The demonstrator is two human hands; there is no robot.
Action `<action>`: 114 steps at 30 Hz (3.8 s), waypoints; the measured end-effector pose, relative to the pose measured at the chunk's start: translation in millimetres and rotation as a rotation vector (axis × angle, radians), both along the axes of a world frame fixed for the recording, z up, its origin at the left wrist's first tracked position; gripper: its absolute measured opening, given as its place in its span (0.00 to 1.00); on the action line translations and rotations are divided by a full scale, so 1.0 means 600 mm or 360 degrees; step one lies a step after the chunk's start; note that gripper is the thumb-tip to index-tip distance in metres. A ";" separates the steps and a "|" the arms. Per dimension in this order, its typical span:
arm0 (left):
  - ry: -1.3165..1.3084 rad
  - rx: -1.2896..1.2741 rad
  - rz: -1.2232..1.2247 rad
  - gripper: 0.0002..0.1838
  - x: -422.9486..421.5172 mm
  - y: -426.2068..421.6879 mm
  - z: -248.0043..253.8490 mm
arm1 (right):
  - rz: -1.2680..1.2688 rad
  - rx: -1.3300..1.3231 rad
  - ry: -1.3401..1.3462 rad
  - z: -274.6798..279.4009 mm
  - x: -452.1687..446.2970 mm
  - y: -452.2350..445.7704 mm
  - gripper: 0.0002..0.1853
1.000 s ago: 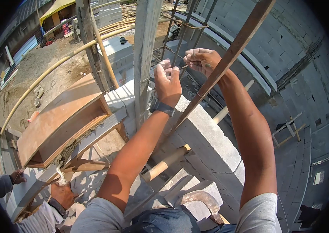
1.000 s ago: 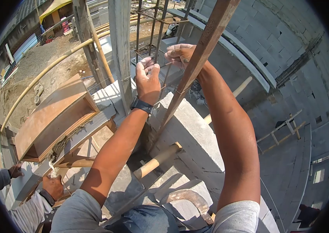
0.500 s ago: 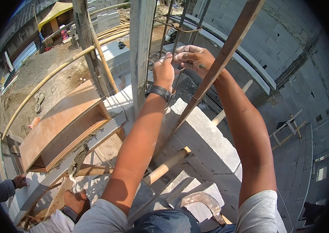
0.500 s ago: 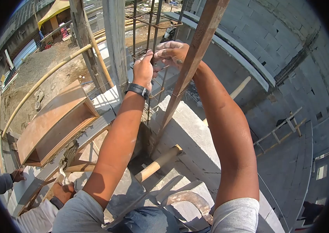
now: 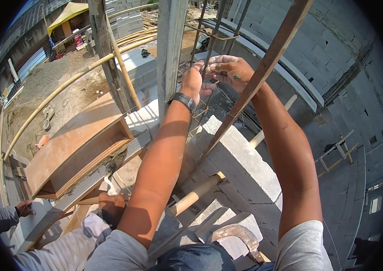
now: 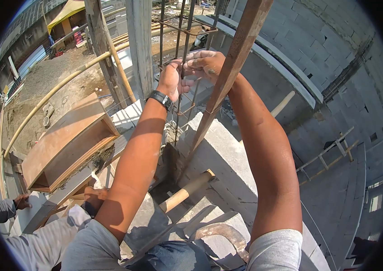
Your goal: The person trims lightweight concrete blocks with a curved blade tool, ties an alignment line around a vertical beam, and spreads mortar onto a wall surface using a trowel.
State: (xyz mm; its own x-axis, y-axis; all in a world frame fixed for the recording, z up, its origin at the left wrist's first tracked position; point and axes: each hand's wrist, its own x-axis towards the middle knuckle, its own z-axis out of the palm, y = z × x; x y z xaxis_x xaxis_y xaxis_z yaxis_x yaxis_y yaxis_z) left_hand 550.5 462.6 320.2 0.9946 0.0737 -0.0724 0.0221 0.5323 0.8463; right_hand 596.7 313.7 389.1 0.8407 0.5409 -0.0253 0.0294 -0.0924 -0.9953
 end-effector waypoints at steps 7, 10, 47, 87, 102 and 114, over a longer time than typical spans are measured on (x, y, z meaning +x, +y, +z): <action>-0.0116 -0.0994 -0.0031 0.05 0.023 -0.006 -0.016 | 0.0027 -0.0014 -0.0032 0.003 -0.007 0.001 0.11; -0.0080 -0.1161 0.0237 0.08 0.012 -0.018 -0.018 | -0.0093 -0.0139 -0.0041 0.008 -0.018 0.002 0.12; -0.0291 -0.0657 0.0543 0.17 -0.051 -0.073 -0.027 | 0.0149 -0.0540 -0.0638 0.024 0.008 -0.021 0.22; -0.0523 0.0027 0.0504 0.26 -0.027 -0.050 -0.039 | -0.0670 -0.1655 -0.1304 0.075 -0.246 -0.253 0.26; -0.0323 0.0733 0.0554 0.32 -0.272 -0.188 -0.312 | -0.0708 -0.1231 -0.0700 -0.056 -0.768 -0.539 0.15; 0.0508 0.0813 -0.1014 0.33 -0.499 -0.288 -0.375 | -0.0285 -0.1434 0.0557 -0.224 -0.833 -0.659 0.35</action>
State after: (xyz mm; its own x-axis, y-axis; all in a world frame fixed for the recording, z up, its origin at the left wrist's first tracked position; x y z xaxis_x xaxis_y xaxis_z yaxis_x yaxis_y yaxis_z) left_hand 251.0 289.7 95.2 0.7955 -0.3895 -0.4642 0.4626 -0.1045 0.8804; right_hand 97.1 -81.9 255.0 0.7749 0.0622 -0.6291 -0.3422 -0.7954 -0.5002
